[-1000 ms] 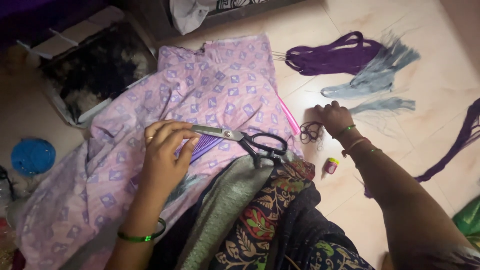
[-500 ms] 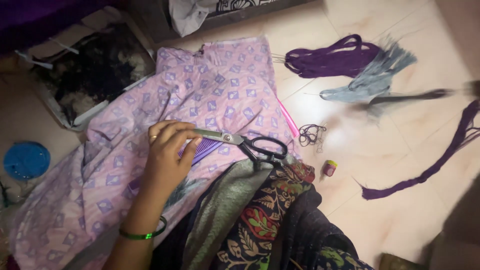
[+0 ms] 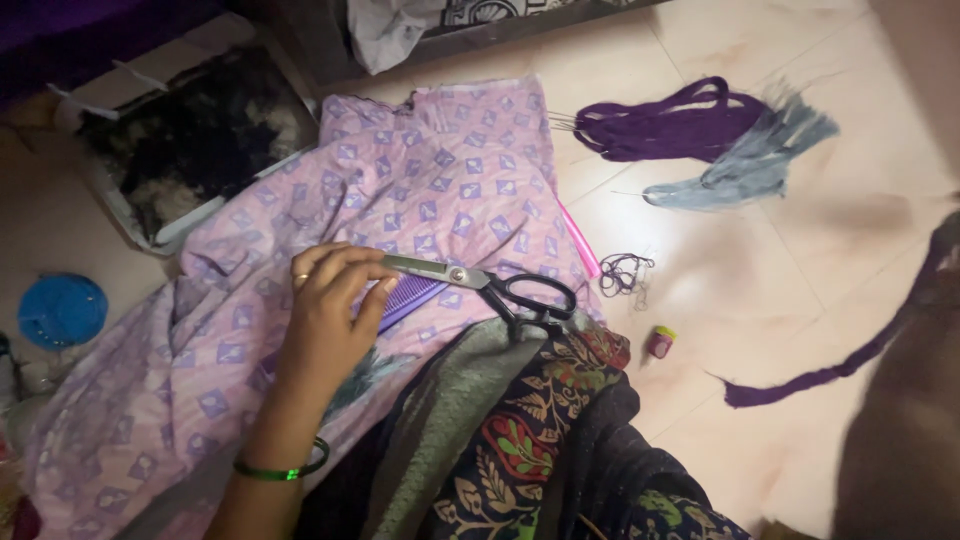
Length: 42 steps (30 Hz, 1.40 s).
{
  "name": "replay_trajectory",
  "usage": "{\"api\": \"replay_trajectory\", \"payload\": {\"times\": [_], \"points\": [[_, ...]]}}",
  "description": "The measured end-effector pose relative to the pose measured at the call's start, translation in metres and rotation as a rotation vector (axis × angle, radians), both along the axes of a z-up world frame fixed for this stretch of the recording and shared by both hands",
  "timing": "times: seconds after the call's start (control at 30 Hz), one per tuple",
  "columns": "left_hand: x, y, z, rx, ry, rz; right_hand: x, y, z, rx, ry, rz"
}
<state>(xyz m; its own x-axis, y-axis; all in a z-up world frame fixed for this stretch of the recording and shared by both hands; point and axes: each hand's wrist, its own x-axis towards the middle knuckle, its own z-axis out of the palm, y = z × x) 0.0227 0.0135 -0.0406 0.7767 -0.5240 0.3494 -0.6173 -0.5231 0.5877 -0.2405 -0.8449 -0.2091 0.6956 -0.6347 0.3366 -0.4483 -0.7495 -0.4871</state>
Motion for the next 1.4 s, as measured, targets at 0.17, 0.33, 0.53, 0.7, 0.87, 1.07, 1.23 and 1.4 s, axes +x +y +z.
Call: {"api": "replay_trajectory", "payload": {"times": [0.17, 0.33, 0.53, 0.7, 0.87, 1.07, 1.23, 1.4], "points": [[-0.003, 0.005, 0.0, 0.003, -0.001, 0.023, 0.027, 0.066, -0.165, -0.079, 0.003, -0.096], [-0.004, 0.006, -0.002, 0.037, -0.007, 0.013, 0.127, 0.296, -0.131, 0.018, 0.241, -0.327], [-0.002, 0.001, -0.004, 0.044, 0.002, 0.018, 0.181, 0.356, -0.076, 0.015, 0.289, -0.312], [-0.005, 0.006, -0.008, 0.028, 0.027, 0.058, 0.164, 0.28, -0.082, 0.203, 0.221, -0.233], [-0.002, 0.006, -0.013, 0.01, 0.022, 0.058, 0.119, 0.251, -0.083, 0.465, 0.279, -0.094], [-0.001, -0.004, -0.014, -0.008, 0.035, 0.021, 0.119, 0.328, -0.065, 0.5, 0.63, -0.215], [-0.004, -0.003, -0.016, -0.009, 0.03, -0.005, 0.139, 0.351, -0.08, 0.327, 0.652, -0.29], [-0.008, 0.005, -0.018, -0.051, 0.009, 0.039, 0.12, 0.317, -0.118, 0.309, 0.567, -0.175]]}}
